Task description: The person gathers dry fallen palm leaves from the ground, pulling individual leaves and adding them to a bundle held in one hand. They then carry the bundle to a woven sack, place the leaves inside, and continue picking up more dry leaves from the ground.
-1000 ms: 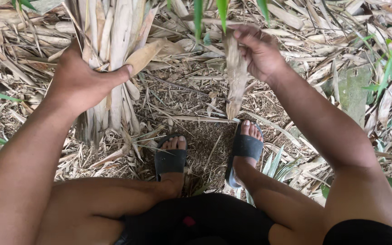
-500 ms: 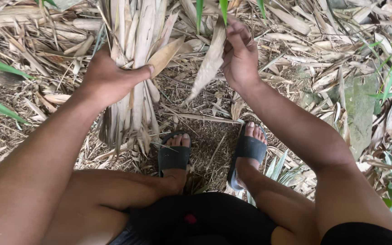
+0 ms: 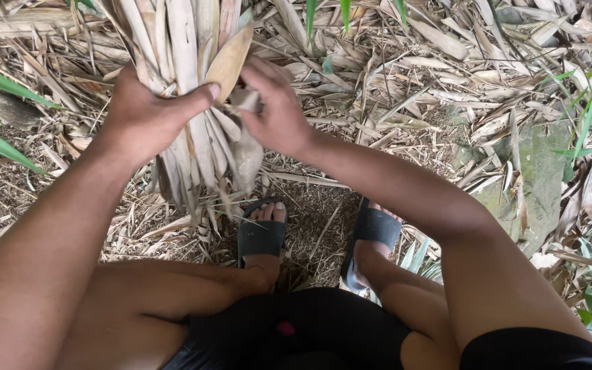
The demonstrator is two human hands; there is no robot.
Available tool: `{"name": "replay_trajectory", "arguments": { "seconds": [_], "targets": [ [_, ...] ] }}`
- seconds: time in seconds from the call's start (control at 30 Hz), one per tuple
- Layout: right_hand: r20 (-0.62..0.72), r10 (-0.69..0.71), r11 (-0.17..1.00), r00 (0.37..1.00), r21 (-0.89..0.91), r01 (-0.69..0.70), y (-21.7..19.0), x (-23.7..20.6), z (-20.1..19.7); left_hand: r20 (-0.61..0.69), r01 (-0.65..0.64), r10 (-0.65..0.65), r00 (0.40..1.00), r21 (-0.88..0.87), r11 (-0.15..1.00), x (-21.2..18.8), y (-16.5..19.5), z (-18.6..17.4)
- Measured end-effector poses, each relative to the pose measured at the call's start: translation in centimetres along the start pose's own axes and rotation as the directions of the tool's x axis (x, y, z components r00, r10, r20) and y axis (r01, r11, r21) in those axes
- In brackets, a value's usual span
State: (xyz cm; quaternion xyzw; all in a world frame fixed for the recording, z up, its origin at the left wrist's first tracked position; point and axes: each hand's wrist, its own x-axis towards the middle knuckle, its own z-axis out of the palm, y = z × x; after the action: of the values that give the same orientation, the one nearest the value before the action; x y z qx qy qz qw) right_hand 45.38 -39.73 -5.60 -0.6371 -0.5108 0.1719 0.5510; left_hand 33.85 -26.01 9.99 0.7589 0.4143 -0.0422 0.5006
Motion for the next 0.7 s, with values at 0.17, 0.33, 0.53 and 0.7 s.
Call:
{"name": "replay_trajectory", "arguments": {
  "seconds": [0.17, 0.33, 0.53, 0.7],
  "targets": [
    [0.063, -0.1, 0.98, 0.993, 0.178, 0.087, -0.9, 0.8, 1.4, 0.04, 0.048, -0.046, 0.998, -0.064, 0.997, -0.2, -0.6, -1.0],
    [0.132, -0.202, 0.979, 0.97, -0.001, 0.204, -1.1, 1.6, 1.6, 0.052, 0.109, -0.101, 0.994, -0.171, 0.979, -0.8, -0.9, -1.5],
    [0.327, -0.079, 0.921, 0.942, -0.337, 0.194, -2.2, 2.3, 2.8, 0.036, 0.085, -0.079, 0.996, -0.244, 0.966, -0.8, -1.0, -1.6],
    [0.161, -0.212, 0.904, 0.964, -0.343, 0.256, -0.7, 3.0, 3.7, -0.055, 0.161, -0.172, 0.984, -0.164, 0.973, -0.6, -0.8, -1.8]
  ]
}}
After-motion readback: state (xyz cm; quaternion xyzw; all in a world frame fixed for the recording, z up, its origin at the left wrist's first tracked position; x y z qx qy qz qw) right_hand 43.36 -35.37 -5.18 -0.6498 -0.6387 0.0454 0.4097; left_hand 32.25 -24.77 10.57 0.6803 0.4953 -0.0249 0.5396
